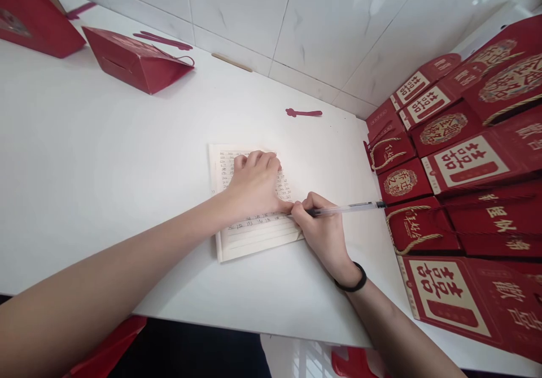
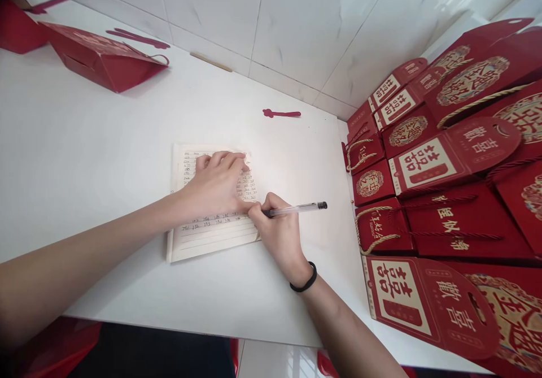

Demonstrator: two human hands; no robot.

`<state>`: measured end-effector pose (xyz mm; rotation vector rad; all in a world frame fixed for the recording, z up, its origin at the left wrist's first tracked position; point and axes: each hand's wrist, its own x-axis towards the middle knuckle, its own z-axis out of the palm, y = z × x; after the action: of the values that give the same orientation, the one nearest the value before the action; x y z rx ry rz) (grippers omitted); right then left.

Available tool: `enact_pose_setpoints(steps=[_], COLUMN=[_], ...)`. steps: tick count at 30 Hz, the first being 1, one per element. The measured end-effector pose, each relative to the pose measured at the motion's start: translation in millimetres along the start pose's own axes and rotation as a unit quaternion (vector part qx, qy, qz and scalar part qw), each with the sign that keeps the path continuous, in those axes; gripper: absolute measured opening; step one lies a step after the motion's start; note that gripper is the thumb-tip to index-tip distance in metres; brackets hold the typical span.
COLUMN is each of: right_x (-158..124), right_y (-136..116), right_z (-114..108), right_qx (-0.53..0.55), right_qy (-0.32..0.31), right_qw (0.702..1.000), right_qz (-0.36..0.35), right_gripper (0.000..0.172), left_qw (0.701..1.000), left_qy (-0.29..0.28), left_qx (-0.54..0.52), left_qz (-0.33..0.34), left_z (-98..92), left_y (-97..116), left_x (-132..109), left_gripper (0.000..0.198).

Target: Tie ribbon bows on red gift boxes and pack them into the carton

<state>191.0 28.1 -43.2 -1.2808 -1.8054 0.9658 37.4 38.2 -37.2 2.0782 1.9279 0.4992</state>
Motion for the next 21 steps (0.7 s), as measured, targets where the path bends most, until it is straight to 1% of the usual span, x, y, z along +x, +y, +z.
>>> enact_pose_setpoints(steps=[4, 9, 13, 15, 18, 19, 21], right_x=[0, 0, 0, 1, 5, 6, 10], right_y=[0, -1, 0, 2, 7, 8, 11], right_z=[-1, 0, -1, -3, -8, -10, -13], right_qx=[-0.016, 0.007, 0.010, 0.056, 0.170, 0.192, 0.194], right_qy=[-0.006, 0.000, 0.002, 0.003, 0.045, 0.062, 0.080], right_qw=[1.000, 1.000, 1.000, 0.998, 0.979, 0.973, 0.971], right_qz=[-0.005, 0.010, 0.001, 0.028, 0.101, 0.114, 0.111], right_gripper=[0.030, 0.029, 0.029, 0.029, 0.035, 0.037, 0.040], left_qw=[1.000, 1.000, 1.000, 1.000, 1.000, 1.000, 0.999], left_qy=[-0.002, 0.005, 0.005, -0.001, 0.002, 0.008, 0.025], left_qx=[-0.001, -0.003, -0.008, -0.012, -0.016, -0.017, -0.022], left_qz=[0.001, 0.007, 0.007, 0.005, 0.003, 0.004, 0.010], left_z=[0.6, 0.8, 1.0, 1.1, 1.3, 1.3, 1.2], left_y=[-1, -1, -2, -2, -3, -3, -4], left_x=[0, -1, -1, -1, -1, -2, -4], left_gripper=[0.064, 0.066, 0.064, 0.065, 0.069, 0.070, 0.067])
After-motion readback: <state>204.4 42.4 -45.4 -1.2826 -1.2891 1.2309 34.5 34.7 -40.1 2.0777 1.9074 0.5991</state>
